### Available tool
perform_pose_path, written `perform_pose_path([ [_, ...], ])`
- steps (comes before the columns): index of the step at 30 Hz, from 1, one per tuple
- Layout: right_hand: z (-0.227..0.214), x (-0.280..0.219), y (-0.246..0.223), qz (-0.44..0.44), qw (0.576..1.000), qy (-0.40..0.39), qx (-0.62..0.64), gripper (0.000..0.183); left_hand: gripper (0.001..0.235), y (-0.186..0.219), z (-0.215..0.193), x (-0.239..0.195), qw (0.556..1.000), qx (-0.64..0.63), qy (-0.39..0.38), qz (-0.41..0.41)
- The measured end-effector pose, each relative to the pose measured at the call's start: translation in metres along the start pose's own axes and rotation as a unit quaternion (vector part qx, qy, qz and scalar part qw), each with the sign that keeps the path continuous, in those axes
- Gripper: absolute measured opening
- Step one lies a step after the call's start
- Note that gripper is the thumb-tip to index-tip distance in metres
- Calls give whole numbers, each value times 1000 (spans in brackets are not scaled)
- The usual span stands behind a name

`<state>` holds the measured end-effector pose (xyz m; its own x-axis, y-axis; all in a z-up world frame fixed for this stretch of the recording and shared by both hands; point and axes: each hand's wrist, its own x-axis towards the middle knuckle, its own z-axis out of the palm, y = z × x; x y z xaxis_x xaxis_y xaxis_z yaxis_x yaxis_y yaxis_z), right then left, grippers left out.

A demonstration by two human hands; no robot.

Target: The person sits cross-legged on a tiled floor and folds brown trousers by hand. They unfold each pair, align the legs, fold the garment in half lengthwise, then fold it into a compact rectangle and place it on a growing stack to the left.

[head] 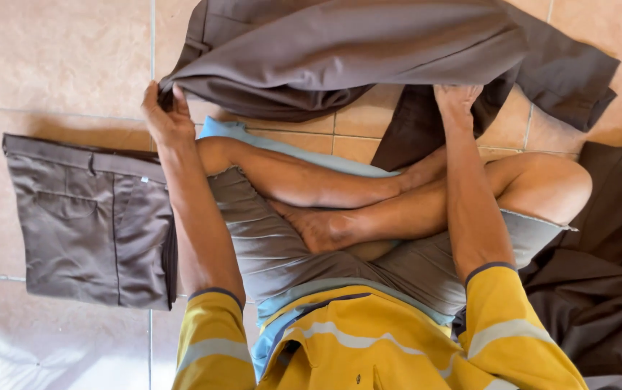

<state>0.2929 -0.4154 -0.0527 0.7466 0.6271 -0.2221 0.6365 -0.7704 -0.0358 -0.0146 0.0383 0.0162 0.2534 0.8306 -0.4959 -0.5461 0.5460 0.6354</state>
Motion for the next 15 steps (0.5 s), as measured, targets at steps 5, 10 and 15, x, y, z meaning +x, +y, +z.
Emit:
perform_pose_path([
  [5,-29,-39,-23,12,986,-164,11,45,45,0,11,-27,981,178,42,-65],
  [10,-72,-55,-39,9,961,-275,28,56,46,3,19,-51,981,189,9,-47],
  [15,-183,-83,-50,-80,896,-354,256,53,45,-3,22,-60,986,168,-3,-8],
])
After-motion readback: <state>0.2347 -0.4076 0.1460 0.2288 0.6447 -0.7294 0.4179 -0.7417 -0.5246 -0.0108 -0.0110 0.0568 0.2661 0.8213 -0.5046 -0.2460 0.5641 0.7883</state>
